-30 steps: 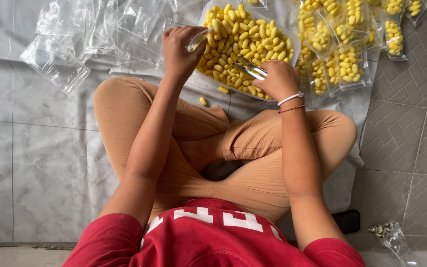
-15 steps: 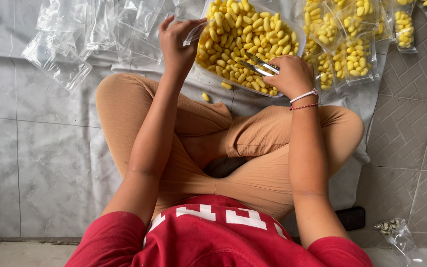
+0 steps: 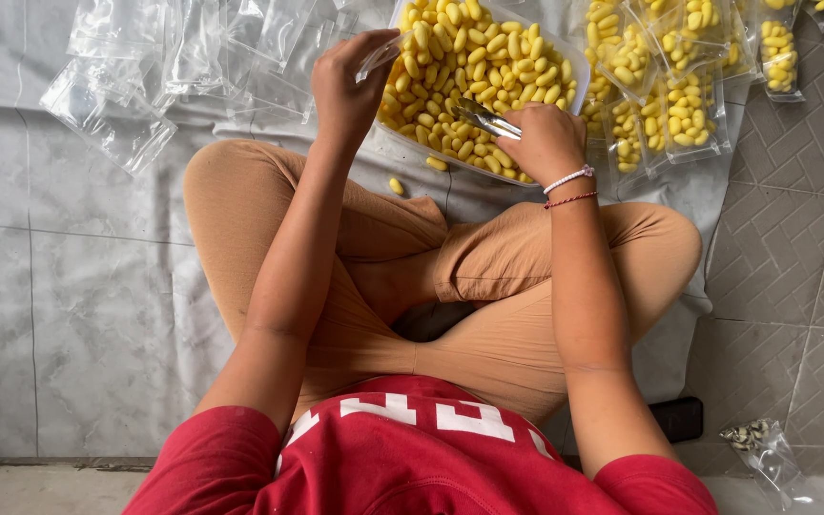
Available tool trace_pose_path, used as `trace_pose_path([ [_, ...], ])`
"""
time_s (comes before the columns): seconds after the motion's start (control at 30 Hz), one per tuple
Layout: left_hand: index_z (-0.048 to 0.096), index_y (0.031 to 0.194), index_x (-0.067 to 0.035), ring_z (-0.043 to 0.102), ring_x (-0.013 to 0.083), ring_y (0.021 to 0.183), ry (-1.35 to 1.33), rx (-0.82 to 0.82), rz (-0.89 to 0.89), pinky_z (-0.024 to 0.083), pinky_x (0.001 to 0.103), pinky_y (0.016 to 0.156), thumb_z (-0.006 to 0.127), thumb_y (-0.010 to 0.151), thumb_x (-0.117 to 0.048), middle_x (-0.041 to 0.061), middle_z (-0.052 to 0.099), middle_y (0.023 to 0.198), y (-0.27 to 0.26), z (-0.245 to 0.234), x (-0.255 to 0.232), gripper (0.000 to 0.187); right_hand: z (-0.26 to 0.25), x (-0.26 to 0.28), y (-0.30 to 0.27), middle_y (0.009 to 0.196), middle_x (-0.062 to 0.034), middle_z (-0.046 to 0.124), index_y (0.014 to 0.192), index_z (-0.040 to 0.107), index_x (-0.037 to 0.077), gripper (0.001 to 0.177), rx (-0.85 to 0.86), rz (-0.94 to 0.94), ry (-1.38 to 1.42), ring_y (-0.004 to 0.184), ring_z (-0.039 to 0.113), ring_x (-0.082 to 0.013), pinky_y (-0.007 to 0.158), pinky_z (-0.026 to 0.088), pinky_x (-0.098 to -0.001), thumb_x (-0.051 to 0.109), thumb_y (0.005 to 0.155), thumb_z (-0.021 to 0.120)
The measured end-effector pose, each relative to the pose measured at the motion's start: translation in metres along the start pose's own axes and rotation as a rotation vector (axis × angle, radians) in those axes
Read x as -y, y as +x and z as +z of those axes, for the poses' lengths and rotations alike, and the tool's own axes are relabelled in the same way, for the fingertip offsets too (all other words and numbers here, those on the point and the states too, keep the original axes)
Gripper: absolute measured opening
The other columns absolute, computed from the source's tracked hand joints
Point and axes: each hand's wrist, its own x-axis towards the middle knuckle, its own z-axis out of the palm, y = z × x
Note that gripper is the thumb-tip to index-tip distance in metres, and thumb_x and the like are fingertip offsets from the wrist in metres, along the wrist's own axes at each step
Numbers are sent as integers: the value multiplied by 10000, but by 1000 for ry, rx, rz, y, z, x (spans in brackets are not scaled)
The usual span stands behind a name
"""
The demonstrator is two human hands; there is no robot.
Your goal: Packaging small yellow snacks into plastic bags using tongs
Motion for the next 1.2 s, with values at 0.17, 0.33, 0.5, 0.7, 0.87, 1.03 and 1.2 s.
trace_pose_path([
  [0.17, 710, 1207, -101, 792, 221, 931, -72, 29, 54, 662, 290, 759, 794, 901, 24, 87, 790, 1098, 1, -1, -1, 341, -24, -3, -10, 842, -95, 758, 1186, 792, 180, 268, -18, 30, 161, 675, 674, -301, 547, 480, -453, 320, 968, 723],
  [0.33, 595, 1339, -131, 791, 251, 948, -72, 109, 64, 686, 299, 749, 717, 895, 99, 114, 765, 1177, -5, 4, -1, 514, -51, 5, -26, 1311, -174, 678, 1348, 640, -34, 379, -168, -160, 879, 741, 654, -131, 733, 562, -237, 126, 1007, 687],
  [0.5, 501, 1375, -205, 716, 190, 1031, -57, 146, -6, 432, 356, 893, 715, 922, -81, 18, 755, 1122, -2, -6, -18, 517, -49, 27, -27, 1232, -201, 689, 1353, 616, -65, 364, -223, -351, 1070, 810, 657, -162, 748, 576, -238, 143, 1055, 643],
  [0.7, 516, 1411, -184, 612, 197, 1046, -48, 178, -14, 430, 374, 922, 747, 965, -389, 43, 594, 1145, -3, -1, -12, 542, -38, 44, -22, 1239, -195, 682, 1359, 608, -66, 368, -267, -372, 1098, 857, 644, -172, 778, 577, -255, 100, 1035, 662],
  [0.87, 596, 1390, -173, 564, 244, 1066, -100, 181, -1, 456, 397, 940, 801, 943, -423, 72, 546, 1142, -3, -1, -15, 552, -29, 50, -18, 1282, -237, 678, 1318, 629, -73, 367, -351, -380, 974, 1221, 644, -293, 1082, 513, -373, 102, 1006, 709],
  [1.03, 558, 1380, -165, 519, 280, 1166, -88, 220, -8, 414, 448, 988, 693, 925, -495, 97, 533, 1267, -4, -1, -20, 578, -25, 59, -16, 1285, -225, 683, 1323, 628, -78, 359, -360, -381, 950, 1228, 644, -289, 1087, 498, -375, 113, 1024, 683],
  [1.2, 478, 1416, -147, 529, 262, 1153, -60, 250, -71, 407, 404, 973, 739, 882, -418, 76, 600, 1312, -6, 5, -17, 653, -19, 59, -14, 1217, -183, 686, 1335, 626, -68, 360, -325, -363, 960, 1028, 656, -227, 922, 545, -318, 110, 1028, 683],
])
